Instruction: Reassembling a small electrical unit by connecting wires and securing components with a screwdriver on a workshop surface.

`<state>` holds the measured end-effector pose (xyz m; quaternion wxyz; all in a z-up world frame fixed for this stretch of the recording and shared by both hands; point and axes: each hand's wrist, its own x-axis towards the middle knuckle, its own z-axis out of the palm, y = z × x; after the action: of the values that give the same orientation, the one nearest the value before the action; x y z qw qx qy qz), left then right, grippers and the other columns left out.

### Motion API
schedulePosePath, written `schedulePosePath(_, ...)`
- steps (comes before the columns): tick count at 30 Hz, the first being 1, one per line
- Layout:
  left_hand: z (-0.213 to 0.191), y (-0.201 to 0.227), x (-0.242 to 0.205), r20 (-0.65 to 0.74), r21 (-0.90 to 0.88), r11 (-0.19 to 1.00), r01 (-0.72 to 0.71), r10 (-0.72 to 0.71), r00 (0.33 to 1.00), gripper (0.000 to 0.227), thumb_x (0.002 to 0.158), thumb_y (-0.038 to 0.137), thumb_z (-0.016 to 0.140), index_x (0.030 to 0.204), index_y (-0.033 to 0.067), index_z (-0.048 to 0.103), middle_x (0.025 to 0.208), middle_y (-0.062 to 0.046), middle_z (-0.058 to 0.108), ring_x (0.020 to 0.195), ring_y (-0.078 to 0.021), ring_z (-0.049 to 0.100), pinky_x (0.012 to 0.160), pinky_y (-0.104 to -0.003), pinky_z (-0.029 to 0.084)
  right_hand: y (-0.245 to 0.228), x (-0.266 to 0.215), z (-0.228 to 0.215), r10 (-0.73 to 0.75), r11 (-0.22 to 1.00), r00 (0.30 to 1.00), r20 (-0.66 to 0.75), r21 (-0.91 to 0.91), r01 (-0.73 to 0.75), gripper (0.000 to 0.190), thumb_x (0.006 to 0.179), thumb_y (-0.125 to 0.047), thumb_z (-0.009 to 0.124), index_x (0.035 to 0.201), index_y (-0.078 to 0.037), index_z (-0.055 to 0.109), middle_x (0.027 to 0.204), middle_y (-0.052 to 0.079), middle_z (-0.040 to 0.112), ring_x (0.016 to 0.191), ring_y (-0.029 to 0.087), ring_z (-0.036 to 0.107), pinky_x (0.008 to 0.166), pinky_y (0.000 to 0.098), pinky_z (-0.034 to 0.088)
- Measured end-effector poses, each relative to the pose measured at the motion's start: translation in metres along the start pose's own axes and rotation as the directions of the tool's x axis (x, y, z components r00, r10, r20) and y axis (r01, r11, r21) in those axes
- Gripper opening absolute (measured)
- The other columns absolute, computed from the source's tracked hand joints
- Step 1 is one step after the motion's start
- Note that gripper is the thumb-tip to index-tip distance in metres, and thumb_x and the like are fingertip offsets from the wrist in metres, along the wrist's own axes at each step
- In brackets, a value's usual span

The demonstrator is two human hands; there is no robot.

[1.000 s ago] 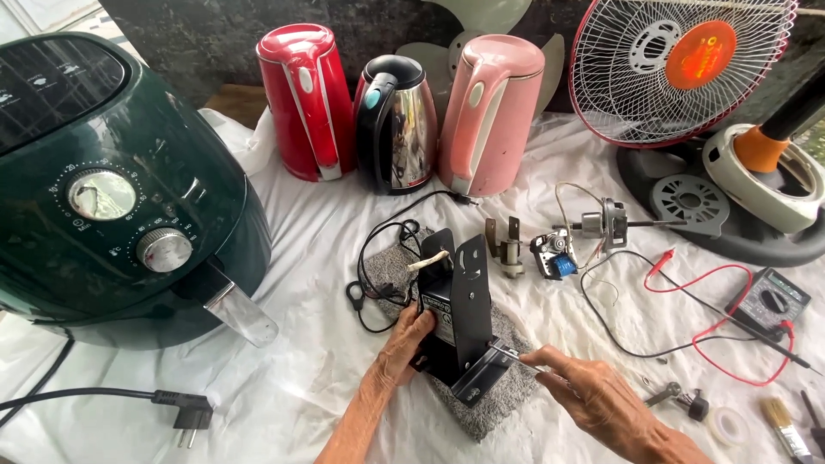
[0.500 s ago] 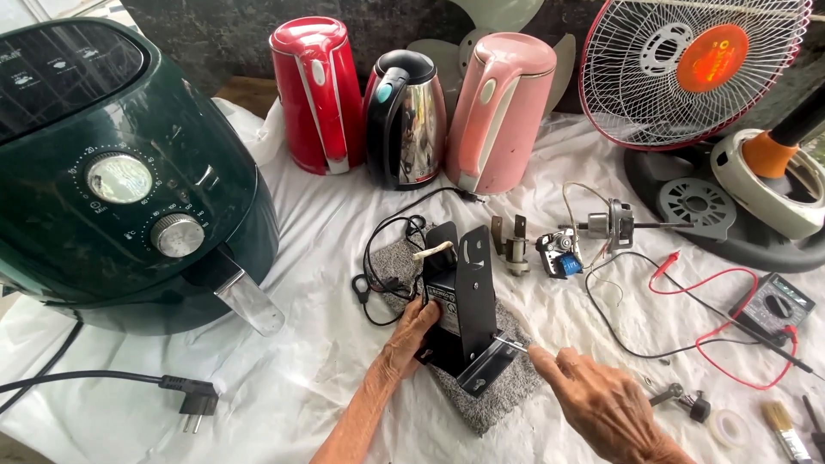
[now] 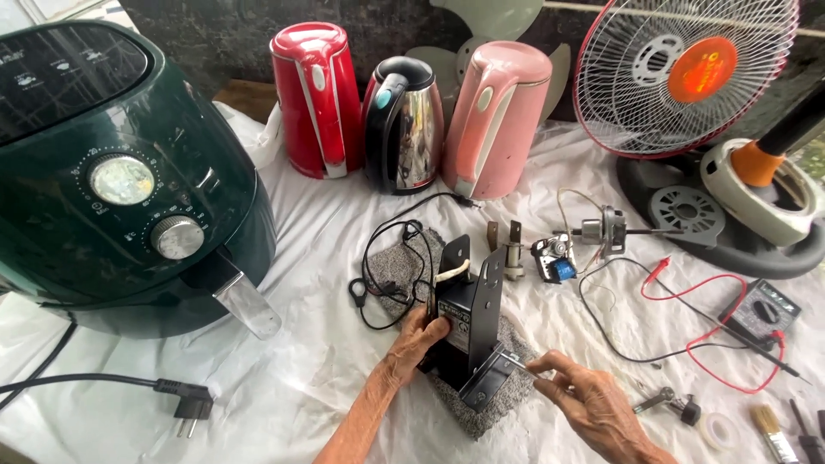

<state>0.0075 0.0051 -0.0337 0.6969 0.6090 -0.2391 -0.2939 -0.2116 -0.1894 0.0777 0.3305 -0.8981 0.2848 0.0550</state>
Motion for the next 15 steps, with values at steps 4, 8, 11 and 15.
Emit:
schedulePosePath(4, 0.005, 0.01, -0.004, 0.038, -0.11, 0.994, 0.002, 0.002, 0.999, 0.052, 0.075, 0.062, 0.074, 0.095, 0.0148, 0.068, 0.094, 0.001, 0.058, 0.089, -0.0125, 0.054, 0.083, -0.028, 0.038, 0.01, -0.004, 0.005, -0.001, 0.998, 0.999, -0.034, 0.063, 0.003, 0.019, 0.089, -0.036, 0.074, 0.107, -0.036, 0.08, 0.063, -0.001, 0.074, 0.063, 0.01, 0.063, 0.072, 0.0227, 0.05)
schedulePosePath(8, 0.007, 0.023, -0.006, 0.102, -0.246, 0.969, -0.018, 0.044, 0.994, 0.039, 0.088, 0.046, 0.07, 0.103, 0.0099, 0.069, 0.094, 0.001, 0.067, 0.086, -0.0124, 0.063, 0.08, -0.028, 0.051, 0.043, 0.0, 0.012, -0.361, 0.883, 0.921, -0.149, -0.371, 0.287, 0.029, 0.091, -0.046, 0.065, 0.12, -0.043, 0.061, 0.1, -0.013, 0.078, 0.067, 0.013, 0.077, 0.056, 0.0325, 0.058)
schedulePosePath(11, 0.0, 0.021, -0.002, 0.1, -0.46, 0.883, 0.091, -0.051, 0.994, 0.037, 0.091, 0.036, 0.071, 0.113, 0.0062, 0.069, 0.1, -0.006, 0.074, 0.088, -0.0189, 0.073, 0.076, -0.031, 0.061, 0.031, -0.005, -0.002, -0.405, 0.856, 0.882, -0.243, -0.44, 0.272, 0.034, 0.09, -0.048, 0.062, 0.124, -0.049, 0.06, 0.103, -0.013, 0.078, 0.065, 0.013, 0.076, 0.053, 0.0336, 0.058)
schedulePosePath(15, 0.003, 0.02, -0.007, 0.098, -0.582, 0.798, 0.155, -0.121, 0.988, 0.045, 0.09, 0.036, 0.071, 0.122, 0.0046, 0.068, 0.109, -0.012, 0.077, 0.098, -0.0256, 0.075, 0.083, -0.036, 0.063, -0.013, -0.013, -0.022, -0.391, 0.912, 0.88, -0.269, -0.244, 0.33, 0.037, 0.088, -0.041, 0.068, 0.125, -0.043, 0.068, 0.109, -0.017, 0.081, 0.075, 0.01, 0.077, 0.072, 0.0273, 0.055)
